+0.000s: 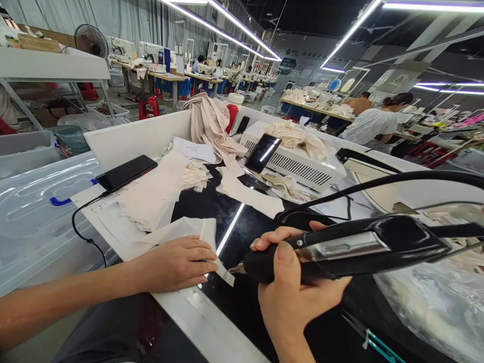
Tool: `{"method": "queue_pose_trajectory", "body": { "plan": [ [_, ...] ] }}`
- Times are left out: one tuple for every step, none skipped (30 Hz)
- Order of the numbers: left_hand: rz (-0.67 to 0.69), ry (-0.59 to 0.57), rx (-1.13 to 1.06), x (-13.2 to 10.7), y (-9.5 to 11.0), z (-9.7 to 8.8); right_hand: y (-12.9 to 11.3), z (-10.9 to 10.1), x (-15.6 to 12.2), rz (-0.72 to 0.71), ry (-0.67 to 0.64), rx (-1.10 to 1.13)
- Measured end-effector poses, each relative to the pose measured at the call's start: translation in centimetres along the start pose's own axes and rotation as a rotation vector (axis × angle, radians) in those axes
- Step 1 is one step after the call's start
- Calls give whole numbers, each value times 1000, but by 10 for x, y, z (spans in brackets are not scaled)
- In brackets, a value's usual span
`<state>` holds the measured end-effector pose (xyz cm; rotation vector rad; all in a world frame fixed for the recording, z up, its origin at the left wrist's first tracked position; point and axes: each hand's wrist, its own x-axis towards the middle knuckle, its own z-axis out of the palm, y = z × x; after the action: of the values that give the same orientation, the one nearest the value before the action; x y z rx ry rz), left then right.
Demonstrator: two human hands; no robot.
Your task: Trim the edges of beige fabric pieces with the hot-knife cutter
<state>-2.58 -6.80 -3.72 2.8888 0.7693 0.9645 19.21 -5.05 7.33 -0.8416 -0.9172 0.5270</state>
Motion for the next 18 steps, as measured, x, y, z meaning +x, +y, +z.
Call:
{"method": "queue_pose_trajectory", "body": {
  "plan": [
    [0, 13, -4, 0, 0, 0, 0, 0, 0, -1, -3, -11],
    [3, 28, -7, 0, 0, 0, 0, 0, 0, -8, -4, -21],
    [9, 40, -9, 0, 0, 0, 0, 1, 0, -19, -7, -27],
    [15, 49, -10, 0, -1, 1, -1, 1, 0, -28, -9, -27],
    [18, 47, -9, 0, -1, 1, -1, 2, 0, -33, -8, -21],
    [18, 36, -7, 1, -1, 1, -2, 3, 0, -30, -6, -8],
    [17, 21, -4, 1, -2, 0, -2, 4, 0, -23, -8, 13],
    [17, 6, -2, 2, -2, 0, -2, 4, 0, -15, -15, 37],
    [18, -5, 0, 2, -3, -1, -2, 5, -1, -11, -27, 59],
    [21, -12, 1, 3, -3, -2, -2, 6, -2, -16, -44, 78],
    [26, -14, 2, 3, -4, -4, -1, 6, -3, -24, -65, 95],
    [31, -11, 3, 4, -4, -5, -1, 6, -5, -31, -86, 107],
    [33, -10, 5, 5, -4, -6, 0, 6, -6, -37, -101, 114],
    [33, -14, 7, 6, -3, -7, 0, 7, -7, -41, -109, 119],
    [34, -20, 10, 6, -3, -8, 0, 7, -8, -44, -113, 122],
    [31, -31, 12, 7, -2, -9, 0, 8, -9, -44, -112, 122],
    [27, -41, 14, 7, -2, -9, 0, 8, -9, -43, -109, 121],
    [23, -51, 17, 8, -2, -9, -1, 9, -10, -44, -106, 118]
  ]
}}
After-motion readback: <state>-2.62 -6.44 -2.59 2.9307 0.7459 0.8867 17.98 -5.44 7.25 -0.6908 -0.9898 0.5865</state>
